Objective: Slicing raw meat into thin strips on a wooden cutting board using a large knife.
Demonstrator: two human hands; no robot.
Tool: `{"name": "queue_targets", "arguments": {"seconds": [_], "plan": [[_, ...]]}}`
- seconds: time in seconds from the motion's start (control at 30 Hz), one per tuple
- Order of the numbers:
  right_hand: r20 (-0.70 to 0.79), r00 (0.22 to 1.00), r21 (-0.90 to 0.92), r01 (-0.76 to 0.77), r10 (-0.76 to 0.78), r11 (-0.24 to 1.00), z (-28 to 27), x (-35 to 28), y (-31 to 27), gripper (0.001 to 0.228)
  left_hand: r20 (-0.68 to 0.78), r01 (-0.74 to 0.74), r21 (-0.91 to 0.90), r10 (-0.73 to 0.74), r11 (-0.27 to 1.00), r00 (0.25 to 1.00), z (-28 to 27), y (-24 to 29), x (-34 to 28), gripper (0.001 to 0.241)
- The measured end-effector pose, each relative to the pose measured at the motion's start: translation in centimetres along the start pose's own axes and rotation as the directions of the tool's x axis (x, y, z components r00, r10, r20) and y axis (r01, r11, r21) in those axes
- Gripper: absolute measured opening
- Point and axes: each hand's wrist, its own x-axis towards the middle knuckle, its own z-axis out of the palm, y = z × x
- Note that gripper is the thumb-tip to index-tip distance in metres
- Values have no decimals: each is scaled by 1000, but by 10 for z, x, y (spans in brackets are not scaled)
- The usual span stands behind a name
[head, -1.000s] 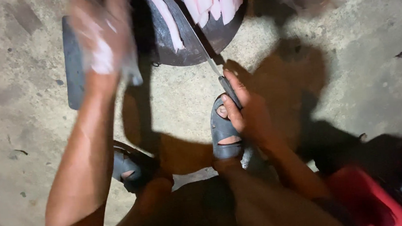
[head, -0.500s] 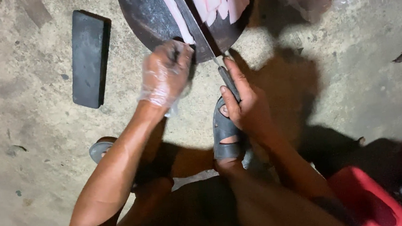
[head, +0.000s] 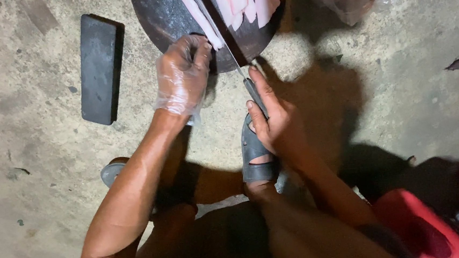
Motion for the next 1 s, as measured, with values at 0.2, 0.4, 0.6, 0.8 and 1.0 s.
{"name": "queue_targets", "arguments": {"seconds": [0.2,0.4,0.6,0.8,1.0], "plan": [[-23,987,-47,156,-157,987,-5,6,-12,49,-136,-100,-13,97,995,986,-3,-2,10,15],[8,997,-44,83,-83,996,2,0,-12,50,-178,-88,76,101,993,979,3,-11,14,27],[-30,996,-62,81,-83,995,5,-6,-14,47,-208,-159,81,173,984,963,6,-16,15,25],[22,999,-283,44,-40,958,6,-9,-1,51,-233,-196,124,221,973,947,6,-7,15,18],[48,992,-357,126,-117,926,8,-9,17,55,-282,-183,171,226,968,932,14,-11,15,16]]}}
